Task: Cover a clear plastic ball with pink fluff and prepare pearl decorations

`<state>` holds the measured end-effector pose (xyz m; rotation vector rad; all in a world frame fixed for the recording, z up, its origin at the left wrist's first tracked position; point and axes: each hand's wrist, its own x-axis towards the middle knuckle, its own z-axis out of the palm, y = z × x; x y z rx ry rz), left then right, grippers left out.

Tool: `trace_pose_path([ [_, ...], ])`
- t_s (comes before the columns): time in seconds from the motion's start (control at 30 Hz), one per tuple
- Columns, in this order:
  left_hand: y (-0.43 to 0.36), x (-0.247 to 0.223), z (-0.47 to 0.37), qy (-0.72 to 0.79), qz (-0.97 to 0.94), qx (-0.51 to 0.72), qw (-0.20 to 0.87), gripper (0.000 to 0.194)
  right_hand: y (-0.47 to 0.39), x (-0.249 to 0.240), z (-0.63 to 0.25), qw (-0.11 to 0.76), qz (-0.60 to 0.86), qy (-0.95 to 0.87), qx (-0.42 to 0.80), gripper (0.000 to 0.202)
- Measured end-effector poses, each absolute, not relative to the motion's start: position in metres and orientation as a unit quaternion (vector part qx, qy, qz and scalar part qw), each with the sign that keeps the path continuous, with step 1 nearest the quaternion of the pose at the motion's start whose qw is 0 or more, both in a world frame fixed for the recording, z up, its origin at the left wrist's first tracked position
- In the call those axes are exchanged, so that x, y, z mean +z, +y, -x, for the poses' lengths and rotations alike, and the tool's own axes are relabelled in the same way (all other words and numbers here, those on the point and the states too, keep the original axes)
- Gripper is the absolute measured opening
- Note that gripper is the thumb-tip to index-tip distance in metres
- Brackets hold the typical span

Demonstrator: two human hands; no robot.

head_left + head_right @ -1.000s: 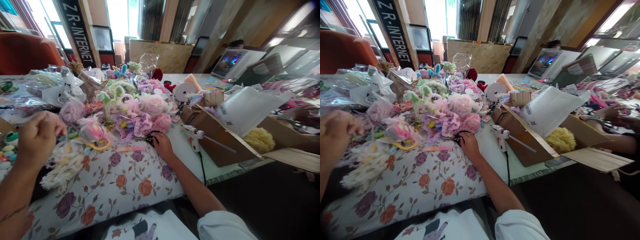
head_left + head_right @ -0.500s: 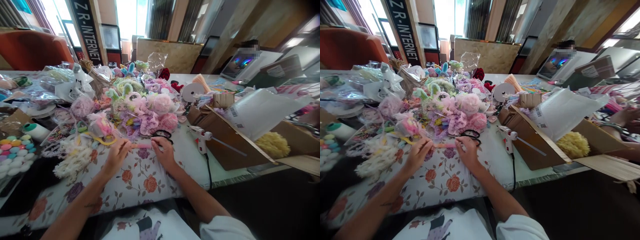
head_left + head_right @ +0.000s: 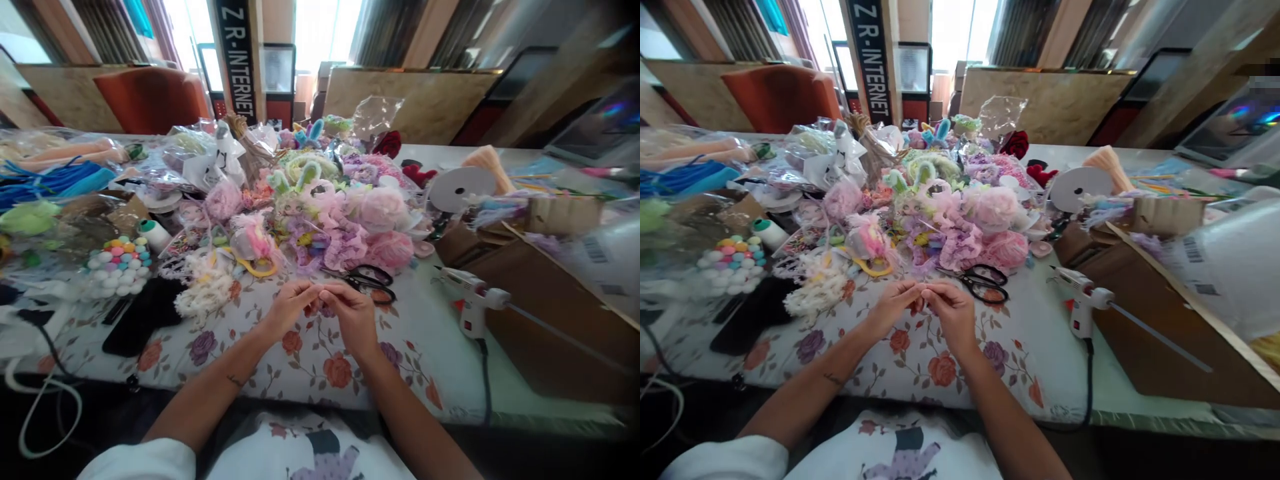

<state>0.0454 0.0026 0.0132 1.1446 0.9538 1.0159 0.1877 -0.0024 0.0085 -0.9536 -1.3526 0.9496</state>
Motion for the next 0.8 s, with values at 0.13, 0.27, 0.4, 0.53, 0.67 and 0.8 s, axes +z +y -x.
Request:
trace_pose_path([
  [0.13, 0.003, 0.016, -0.041, 0.413, -0.477, 0.427, 0.648, 0.049, -0.008, 0.012, -0.191, 0.578, 0.427, -0.63, 0.294, 0.008],
  [0.27, 0.004, 0.018, -0.037, 0.4, -0.474, 0.411, 0.668, 0.046, -0.011, 0.013, -0.19, 0.573, 0.433, -0.635, 0.283, 0.008],
  [0.4, 0.003, 0.018, -0.036, 0.379, -0.468, 0.413, 0.683, 0.043, -0.012, 0.012, -0.189, 0.567, 0.438, -0.612, 0.335, 0.012],
  [0.53, 0.003, 0.017, -0.037, 0.377, -0.469, 0.409, 0.687, 0.041, -0.012, 0.016, -0.19, 0.562, 0.418, -0.61, 0.371, 0.018],
  [0.67, 0.001, 0.017, -0.038, 0.377, -0.475, 0.402, 0.686, 0.042, -0.012, 0.023, -0.19, 0.537, 0.403, -0.639, 0.376, 0.02],
  [0.8, -0.003, 0.032, -0.016, 0.404, -0.563, 0.415, 0.589, 0.036, -0.009, 0.023, -0.195, 0.561, 0.408, -0.605, 0.391, 0.02],
])
